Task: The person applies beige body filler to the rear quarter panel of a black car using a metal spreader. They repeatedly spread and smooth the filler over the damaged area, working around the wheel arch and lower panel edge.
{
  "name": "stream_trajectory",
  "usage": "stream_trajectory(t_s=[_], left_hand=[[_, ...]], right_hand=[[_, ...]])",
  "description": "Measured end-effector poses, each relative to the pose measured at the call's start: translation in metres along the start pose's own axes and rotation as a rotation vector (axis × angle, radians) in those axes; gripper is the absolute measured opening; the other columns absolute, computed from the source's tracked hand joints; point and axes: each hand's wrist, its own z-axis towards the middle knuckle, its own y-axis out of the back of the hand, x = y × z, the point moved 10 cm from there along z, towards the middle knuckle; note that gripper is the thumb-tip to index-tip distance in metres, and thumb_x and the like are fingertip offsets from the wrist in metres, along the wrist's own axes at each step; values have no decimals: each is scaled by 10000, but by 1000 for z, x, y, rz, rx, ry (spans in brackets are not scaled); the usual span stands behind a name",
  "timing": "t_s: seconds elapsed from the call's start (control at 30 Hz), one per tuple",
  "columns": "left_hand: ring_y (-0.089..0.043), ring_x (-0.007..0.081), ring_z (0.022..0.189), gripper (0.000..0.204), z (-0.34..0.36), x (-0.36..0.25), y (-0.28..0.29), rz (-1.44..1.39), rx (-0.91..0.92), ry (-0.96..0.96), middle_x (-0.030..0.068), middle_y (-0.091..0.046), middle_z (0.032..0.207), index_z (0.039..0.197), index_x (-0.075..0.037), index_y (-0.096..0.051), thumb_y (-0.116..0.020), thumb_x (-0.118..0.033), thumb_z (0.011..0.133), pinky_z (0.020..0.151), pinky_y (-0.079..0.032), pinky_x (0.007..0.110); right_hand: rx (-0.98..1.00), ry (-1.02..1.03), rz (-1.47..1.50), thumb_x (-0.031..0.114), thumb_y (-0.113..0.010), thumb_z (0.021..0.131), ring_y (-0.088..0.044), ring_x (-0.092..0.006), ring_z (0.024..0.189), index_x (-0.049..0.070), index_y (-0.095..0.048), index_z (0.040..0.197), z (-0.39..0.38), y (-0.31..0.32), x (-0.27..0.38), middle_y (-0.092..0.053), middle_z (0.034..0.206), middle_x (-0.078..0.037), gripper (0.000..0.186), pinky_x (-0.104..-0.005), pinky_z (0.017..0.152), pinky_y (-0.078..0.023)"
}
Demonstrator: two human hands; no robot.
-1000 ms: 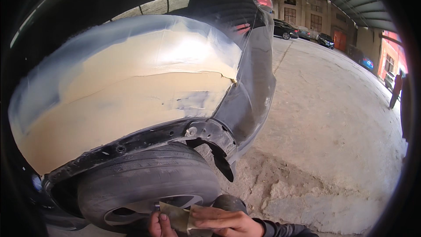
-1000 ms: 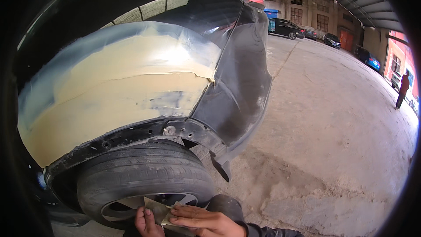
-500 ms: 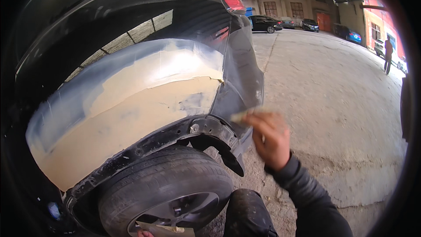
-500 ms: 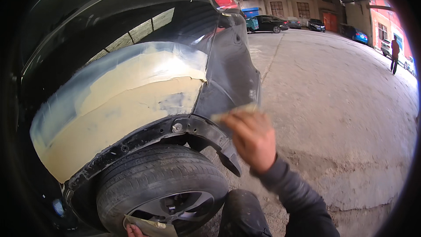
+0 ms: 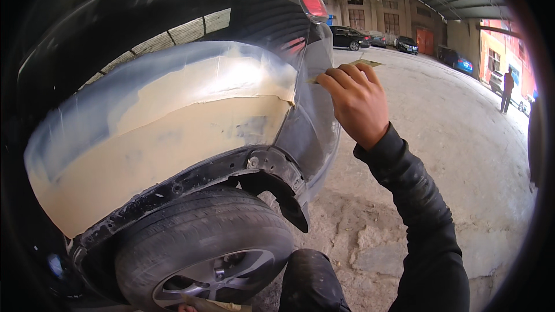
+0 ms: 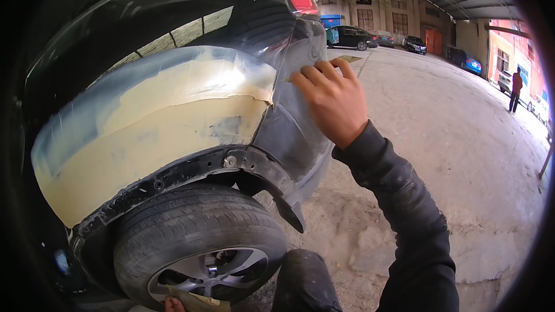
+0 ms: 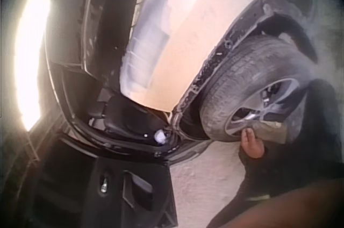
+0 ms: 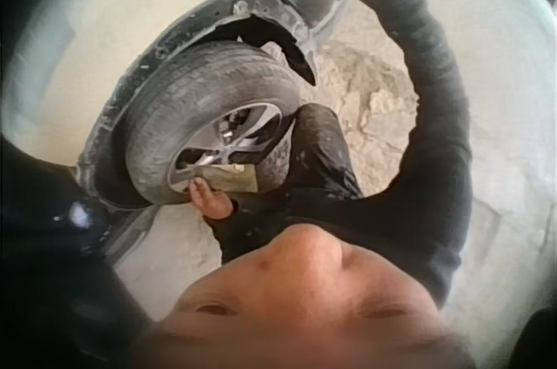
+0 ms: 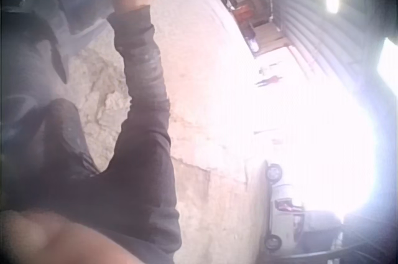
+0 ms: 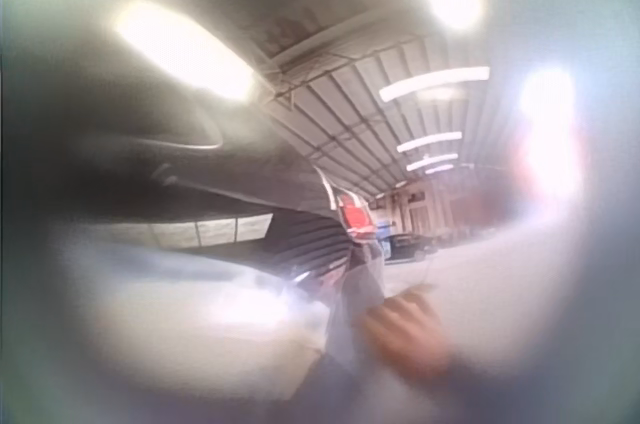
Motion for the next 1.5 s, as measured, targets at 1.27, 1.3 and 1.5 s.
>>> stream_trajectory(t_s=[1.27,1.3,1.5], left_hand=[[-631,517,1069,389,-23,27,1,-75,146,209,353,-598,1264,1340,33,-603,-537,-36,963,927,-528,522],[-633,516,1066,385,-24,28,1,-68,151,209,354,-598,1263,1336,36,-604,-540,-34,963,922,-531,522],[-646,485,1060,414,-20,18,-2,-34,127,186,332,-608,1256,1309,52,-615,-608,-254,1031,911,-540,501]], right_hand=[[80,9,153,79,-637,735,-643,-231,992,33,-703,1063,-31,21,87,-689,1048,-64,338,-380,869,-485],[75,-7,181,49,-649,717,-654,-237,972,36,-715,1051,-33,23,88,-703,1030,-66,341,-382,857,-490],[34,-237,425,-48,-661,751,-673,-259,922,27,-724,1043,-54,49,83,-716,1026,-95,307,-364,822,-505]])
